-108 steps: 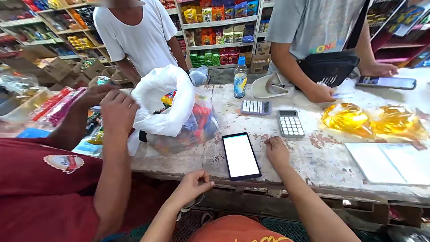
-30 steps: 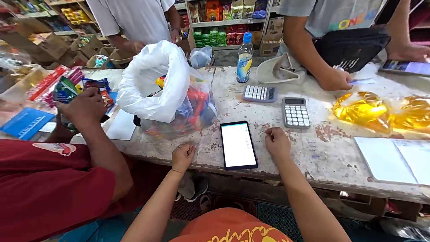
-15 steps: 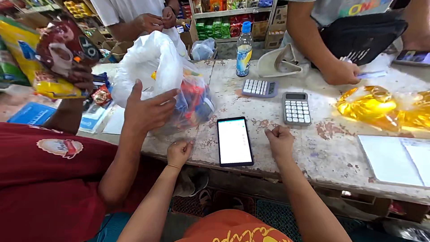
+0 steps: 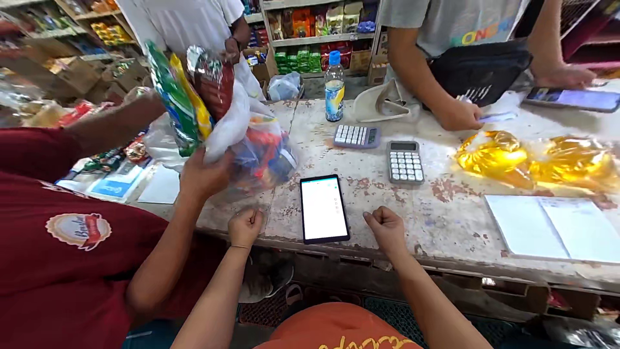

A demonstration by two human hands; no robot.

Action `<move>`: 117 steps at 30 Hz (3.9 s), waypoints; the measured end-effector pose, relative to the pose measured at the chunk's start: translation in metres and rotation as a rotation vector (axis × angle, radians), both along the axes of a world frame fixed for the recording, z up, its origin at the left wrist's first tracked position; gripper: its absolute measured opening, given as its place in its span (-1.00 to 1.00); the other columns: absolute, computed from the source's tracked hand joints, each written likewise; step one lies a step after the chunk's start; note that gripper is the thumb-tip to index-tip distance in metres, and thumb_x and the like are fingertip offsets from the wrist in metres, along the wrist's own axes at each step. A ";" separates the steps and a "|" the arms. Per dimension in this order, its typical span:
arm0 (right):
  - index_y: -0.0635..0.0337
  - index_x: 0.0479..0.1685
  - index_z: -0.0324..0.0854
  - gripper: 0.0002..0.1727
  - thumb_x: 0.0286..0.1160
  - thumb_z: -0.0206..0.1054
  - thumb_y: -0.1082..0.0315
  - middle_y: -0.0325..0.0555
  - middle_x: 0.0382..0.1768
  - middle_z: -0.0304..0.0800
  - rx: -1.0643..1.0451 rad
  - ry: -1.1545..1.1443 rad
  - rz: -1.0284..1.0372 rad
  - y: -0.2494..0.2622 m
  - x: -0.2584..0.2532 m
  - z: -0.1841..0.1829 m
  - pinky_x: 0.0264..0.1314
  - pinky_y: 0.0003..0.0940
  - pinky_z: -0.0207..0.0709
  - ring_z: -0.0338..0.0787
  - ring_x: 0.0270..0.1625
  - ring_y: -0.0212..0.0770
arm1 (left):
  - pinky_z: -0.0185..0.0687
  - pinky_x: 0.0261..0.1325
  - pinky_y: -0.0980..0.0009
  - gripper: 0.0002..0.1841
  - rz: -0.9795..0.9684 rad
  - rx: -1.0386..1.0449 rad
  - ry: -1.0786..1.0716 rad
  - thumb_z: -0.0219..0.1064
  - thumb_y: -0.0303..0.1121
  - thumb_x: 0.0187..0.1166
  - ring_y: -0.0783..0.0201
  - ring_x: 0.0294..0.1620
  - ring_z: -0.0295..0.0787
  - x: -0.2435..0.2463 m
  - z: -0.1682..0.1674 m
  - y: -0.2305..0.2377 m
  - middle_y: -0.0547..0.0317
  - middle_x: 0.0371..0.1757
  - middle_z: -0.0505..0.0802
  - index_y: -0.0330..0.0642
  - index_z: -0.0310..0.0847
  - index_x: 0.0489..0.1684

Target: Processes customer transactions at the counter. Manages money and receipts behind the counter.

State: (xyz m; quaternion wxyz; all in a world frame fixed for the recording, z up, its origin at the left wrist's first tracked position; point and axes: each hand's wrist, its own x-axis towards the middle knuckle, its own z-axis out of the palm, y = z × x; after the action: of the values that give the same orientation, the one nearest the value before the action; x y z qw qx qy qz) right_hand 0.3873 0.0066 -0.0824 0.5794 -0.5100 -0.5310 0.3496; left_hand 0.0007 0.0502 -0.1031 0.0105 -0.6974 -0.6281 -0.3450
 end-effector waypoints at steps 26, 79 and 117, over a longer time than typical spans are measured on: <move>-0.17 -0.86 0.20 -0.51 0.33 0.38 0.35 -0.61 -0.81 0.16 -0.014 -0.169 -0.133 -0.007 -0.016 0.004 -0.62 -0.63 0.04 0.15 -0.73 -0.64 | 0.18 -0.51 0.72 -0.59 -0.360 -0.007 -0.800 0.39 -0.48 0.43 0.69 -0.67 0.22 0.061 0.030 -0.001 0.50 -0.73 0.36 -0.13 0.29 -0.82; 0.18 -0.67 0.37 -0.65 0.48 0.32 0.36 -0.33 -0.68 0.25 -0.169 -0.282 -0.018 0.013 -0.024 0.017 -0.45 -0.42 0.20 0.28 -0.57 -0.42 | 0.13 -0.54 0.84 -0.61 -0.617 0.066 -0.672 0.41 -0.46 0.42 0.83 -0.65 0.18 0.059 0.080 -0.007 0.69 -0.69 0.36 0.09 0.29 -0.73; 0.08 -0.68 0.40 -0.68 0.38 0.39 0.32 -0.44 -0.71 0.30 0.033 -0.280 -0.112 0.007 -0.026 0.001 -0.55 -0.62 0.16 0.28 -0.64 -0.58 | 0.68 0.09 0.24 -0.15 -0.286 -0.797 -1.882 -0.26 0.44 0.69 0.16 0.07 0.78 0.163 0.207 0.136 -0.07 0.24 0.75 -0.17 0.27 0.57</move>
State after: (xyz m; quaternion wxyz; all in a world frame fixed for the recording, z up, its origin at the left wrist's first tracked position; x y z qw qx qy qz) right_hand 0.3609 0.0139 -0.0816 0.5267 -0.5728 -0.5831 0.2335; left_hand 0.1633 0.1864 0.1040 -0.7584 -0.1660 -0.3619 -0.5161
